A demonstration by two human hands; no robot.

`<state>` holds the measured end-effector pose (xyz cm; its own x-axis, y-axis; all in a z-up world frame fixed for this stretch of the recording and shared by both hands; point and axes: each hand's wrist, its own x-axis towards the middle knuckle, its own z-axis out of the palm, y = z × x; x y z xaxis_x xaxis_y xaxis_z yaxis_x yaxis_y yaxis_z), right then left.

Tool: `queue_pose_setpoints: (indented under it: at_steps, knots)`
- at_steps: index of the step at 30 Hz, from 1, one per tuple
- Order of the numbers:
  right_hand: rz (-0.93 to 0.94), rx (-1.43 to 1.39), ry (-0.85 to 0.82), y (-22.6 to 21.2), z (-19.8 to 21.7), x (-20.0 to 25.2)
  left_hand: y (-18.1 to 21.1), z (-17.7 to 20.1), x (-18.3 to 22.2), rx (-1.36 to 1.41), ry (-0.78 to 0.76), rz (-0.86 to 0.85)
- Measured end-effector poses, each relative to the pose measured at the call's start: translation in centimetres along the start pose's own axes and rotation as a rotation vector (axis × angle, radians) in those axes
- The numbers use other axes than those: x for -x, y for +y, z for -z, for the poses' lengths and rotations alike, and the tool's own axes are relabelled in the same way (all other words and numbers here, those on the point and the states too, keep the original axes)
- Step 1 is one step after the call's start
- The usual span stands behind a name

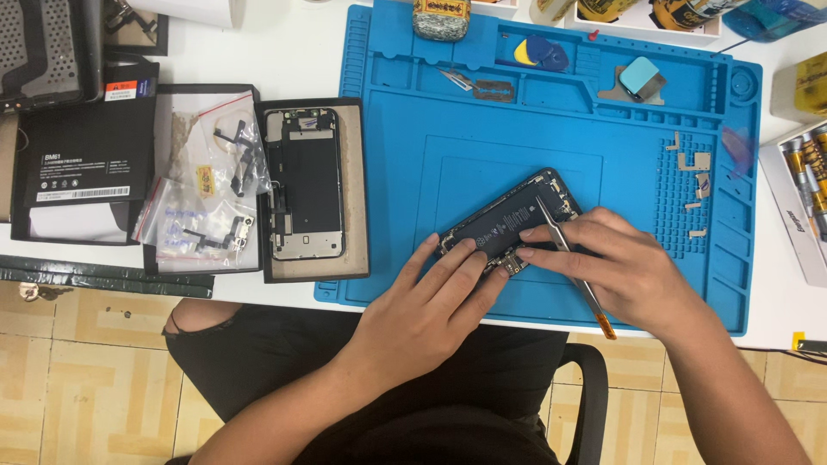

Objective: The person uses a metal spudger to pry and disconnect components inside a disassembled smartphone. They carefully lift the battery and disconnect ribbon cables while the phone rests on a blue work mat.

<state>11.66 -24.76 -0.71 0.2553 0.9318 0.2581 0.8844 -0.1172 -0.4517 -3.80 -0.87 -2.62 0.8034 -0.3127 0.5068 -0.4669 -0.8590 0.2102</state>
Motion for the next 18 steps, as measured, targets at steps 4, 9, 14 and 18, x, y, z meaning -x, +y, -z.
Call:
queue_pose_setpoints:
  at_steps: [4, 9, 14, 18]
  knots:
    - [0.001, -0.012, 0.013, -0.13, 0.1, -0.16, 0.02, -0.02, 0.02, -0.015, -0.004, -0.002]
    - [0.007, -0.003, 0.014, 0.04, -0.03, 0.04, 0.11, 0.09, -0.12, 0.012, -0.016, 0.013]
    - [0.018, -0.013, 0.019, -0.06, 0.01, 0.03, 0.13, 0.05, -0.13, 0.064, -0.026, 0.025]
    - [0.04, 0.027, 0.005, 0.21, -0.09, 0.31, 0.15, 0.21, -0.32, 0.071, -0.028, 0.028]
